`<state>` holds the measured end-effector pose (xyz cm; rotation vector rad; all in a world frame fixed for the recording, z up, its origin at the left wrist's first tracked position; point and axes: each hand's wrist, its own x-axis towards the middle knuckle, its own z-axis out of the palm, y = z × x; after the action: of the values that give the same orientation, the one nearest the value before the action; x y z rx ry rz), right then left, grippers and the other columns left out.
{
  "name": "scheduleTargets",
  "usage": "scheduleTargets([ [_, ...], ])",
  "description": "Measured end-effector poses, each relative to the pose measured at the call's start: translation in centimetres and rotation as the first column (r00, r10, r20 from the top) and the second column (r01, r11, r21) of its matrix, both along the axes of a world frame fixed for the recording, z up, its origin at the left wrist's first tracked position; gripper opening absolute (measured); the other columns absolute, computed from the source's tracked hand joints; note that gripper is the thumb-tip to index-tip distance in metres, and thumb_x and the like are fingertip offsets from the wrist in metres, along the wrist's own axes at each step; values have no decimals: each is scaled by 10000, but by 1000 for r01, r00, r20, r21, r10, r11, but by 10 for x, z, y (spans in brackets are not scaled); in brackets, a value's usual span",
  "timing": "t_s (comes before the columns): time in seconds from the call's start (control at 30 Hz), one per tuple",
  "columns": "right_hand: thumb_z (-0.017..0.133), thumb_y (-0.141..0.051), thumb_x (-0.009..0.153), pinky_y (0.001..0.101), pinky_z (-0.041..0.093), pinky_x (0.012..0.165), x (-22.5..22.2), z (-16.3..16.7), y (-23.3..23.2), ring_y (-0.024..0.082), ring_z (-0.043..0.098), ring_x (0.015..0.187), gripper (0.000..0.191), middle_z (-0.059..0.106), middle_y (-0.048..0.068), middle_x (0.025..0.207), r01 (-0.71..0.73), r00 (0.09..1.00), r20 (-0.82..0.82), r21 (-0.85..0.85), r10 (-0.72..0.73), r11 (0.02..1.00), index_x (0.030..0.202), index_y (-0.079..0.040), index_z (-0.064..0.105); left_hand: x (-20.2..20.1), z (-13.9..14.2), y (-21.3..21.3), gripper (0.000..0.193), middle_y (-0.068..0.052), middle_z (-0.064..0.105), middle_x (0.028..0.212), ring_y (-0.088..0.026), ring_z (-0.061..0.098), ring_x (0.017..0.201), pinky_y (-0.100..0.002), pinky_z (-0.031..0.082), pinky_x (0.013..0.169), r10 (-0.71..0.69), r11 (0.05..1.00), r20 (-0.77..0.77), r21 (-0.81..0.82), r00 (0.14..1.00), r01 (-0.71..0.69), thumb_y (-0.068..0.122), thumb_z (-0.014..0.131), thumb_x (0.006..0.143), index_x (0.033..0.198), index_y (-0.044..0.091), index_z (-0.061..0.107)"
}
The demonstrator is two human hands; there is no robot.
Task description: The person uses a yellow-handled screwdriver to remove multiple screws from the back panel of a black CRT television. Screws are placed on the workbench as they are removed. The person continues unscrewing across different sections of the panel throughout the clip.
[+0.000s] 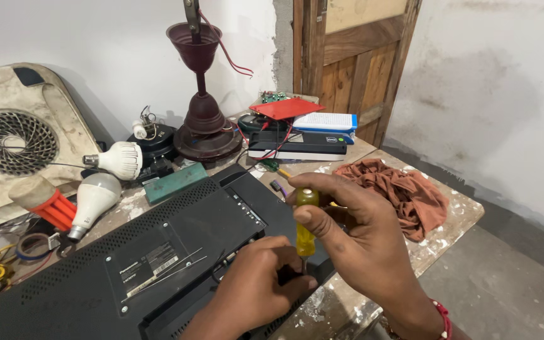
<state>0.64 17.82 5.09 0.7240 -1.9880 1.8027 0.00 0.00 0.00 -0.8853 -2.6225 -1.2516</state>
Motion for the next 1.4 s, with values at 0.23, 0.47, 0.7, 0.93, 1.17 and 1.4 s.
scheduleTargets([
  [0.23,718,-169,933,284,607,860,0,0,0,131,729,982,365,769,89,1091,7,1000,-19,16,-6,1000,1257,-3,696,0,-1,2,259,-77,659,784,-246,676,663,-373,518,593,22,999,36,27,999,-23,204,880,746,779,27,694],
  [0.47,726,-177,927,285,611,855,1,-1,3,124,726,965,369,770,86,1083,-2,1000,-27,29,3,1000,1253,-5,697,-1,-7,2,283,-75,657,774,-246,681,652,-373,517,582,35,998,71,53,997,-39,199,894,724,755,28,670],
  [0.7,725,-175,927,287,609,863,1,-3,3,128,731,972,368,771,86,1080,10,999,-34,21,-9,1000,1253,-7,695,-1,-9,2,252,-54,670,779,-239,699,671,-363,529,596,22,996,9,81,1000,-23,195,884,734,763,46,683],
  [0.93,715,-173,944,287,609,851,1,-1,4,134,730,955,351,769,85,1066,-29,998,-52,44,31,999,1253,-7,696,-1,-6,3,276,-68,663,787,-240,692,678,-359,526,608,45,998,83,33,996,-48,218,891,728,767,40,684],
  [1.17,665,-203,977,291,600,862,1,2,5,134,739,985,350,789,80,1081,-49,998,-29,129,53,990,1274,-19,693,-2,-9,1,286,-60,674,783,-213,709,682,-345,545,623,22,995,161,88,987,-37,192,881,737,788,23,656],
  [1.4,691,-236,955,280,604,839,0,4,-2,124,725,983,377,773,58,1081,-27,1000,-8,109,29,994,1275,-38,695,-3,-11,2,237,-54,710,794,-203,730,693,-336,559,637,-11,993,136,118,991,-5,164,857,761,819,24,675],
])
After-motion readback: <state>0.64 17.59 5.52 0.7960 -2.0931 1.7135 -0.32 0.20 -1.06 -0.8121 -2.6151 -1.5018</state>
